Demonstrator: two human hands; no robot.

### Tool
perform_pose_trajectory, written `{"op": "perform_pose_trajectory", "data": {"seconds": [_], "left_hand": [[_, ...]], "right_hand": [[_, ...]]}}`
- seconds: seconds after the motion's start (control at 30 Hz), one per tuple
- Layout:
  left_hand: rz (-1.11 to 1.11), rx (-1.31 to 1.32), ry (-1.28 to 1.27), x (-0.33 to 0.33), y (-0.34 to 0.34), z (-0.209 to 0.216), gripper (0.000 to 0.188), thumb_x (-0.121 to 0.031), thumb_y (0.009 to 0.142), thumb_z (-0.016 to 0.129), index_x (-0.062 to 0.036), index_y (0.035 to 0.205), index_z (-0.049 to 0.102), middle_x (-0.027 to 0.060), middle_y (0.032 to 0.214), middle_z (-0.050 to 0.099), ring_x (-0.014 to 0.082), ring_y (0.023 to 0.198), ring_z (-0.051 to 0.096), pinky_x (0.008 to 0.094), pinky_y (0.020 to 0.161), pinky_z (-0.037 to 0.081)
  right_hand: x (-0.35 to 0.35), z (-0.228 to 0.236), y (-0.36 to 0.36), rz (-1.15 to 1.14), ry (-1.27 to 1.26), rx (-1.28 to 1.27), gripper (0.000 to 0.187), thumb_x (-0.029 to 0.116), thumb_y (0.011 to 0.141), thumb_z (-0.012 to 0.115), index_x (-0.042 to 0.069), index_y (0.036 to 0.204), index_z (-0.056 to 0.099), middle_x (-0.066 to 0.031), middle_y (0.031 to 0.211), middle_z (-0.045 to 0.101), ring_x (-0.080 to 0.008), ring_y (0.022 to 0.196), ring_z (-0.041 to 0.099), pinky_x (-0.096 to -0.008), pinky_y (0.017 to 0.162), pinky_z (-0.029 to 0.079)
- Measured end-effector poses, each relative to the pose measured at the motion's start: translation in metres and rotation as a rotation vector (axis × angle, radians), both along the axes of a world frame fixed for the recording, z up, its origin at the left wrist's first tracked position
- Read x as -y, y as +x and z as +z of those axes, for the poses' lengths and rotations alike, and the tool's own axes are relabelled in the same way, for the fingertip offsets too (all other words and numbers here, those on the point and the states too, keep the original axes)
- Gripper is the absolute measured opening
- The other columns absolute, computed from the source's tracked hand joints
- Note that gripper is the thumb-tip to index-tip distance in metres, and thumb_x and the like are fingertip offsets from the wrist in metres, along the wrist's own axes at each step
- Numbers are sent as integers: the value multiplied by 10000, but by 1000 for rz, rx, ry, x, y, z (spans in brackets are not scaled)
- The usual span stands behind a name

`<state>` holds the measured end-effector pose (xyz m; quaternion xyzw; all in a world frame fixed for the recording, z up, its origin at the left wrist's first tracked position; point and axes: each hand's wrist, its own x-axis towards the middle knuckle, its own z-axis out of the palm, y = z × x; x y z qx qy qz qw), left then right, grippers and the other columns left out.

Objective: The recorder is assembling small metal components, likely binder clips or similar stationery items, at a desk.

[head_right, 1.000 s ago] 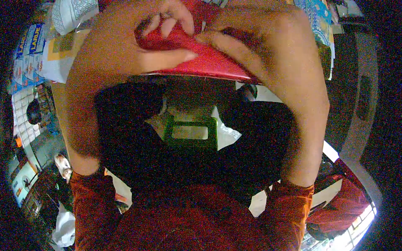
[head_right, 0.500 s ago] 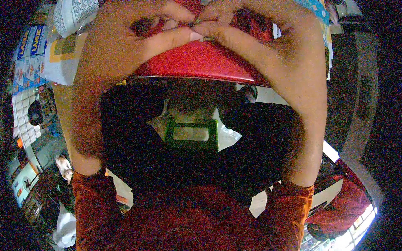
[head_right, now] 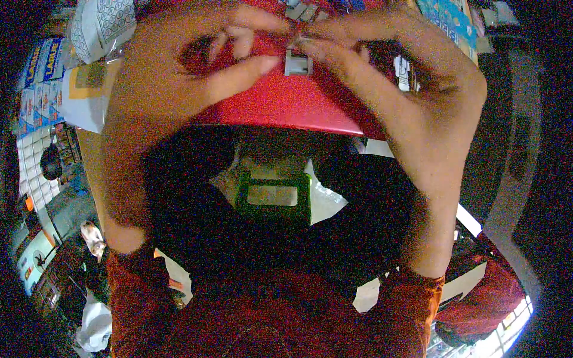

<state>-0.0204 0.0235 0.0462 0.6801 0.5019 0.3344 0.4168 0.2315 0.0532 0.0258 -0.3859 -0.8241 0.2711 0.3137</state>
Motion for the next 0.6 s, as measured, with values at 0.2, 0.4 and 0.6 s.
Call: {"op": "perform_pose_trajectory", "data": {"seconds": [0.2, 0.4, 0.6], "left_hand": [[16, -391, 155, -5, -17, -17, 184, -154, 927, 821, -29, 1059, 791, 98, 856, 704, 150, 640, 624, 330, 554, 476], [-15, -265, 261, -10, -20, -49, 177, -152, 894, 788, -91, 1060, 776, 75, 915, 721, 217, 836, 687, 358, 770, 543], [-88, -239, 398, -17, -11, -60, 170, -102, 862, 798, -83, 1029, 777, 80, 944, 724, 282, 876, 700, 393, 819, 542]], "right_hand": [[1, 4, -4, 156, 153, 157, 183, -8, 770, 831, -6, 953, 816, -116, 929, 787, -225, 855, 724, -332, 807, 545], [1, -7, -8, 240, 247, 207, 243, 111, 701, 854, 38, 932, 833, -54, 855, 756, -199, 777, 677, -336, 695, 485], [2, -11, -3, 263, 289, 228, 279, 123, 667, 889, 74, 937, 836, -42, 862, 764, -195, 751, 655, -337, 665, 475]]}}
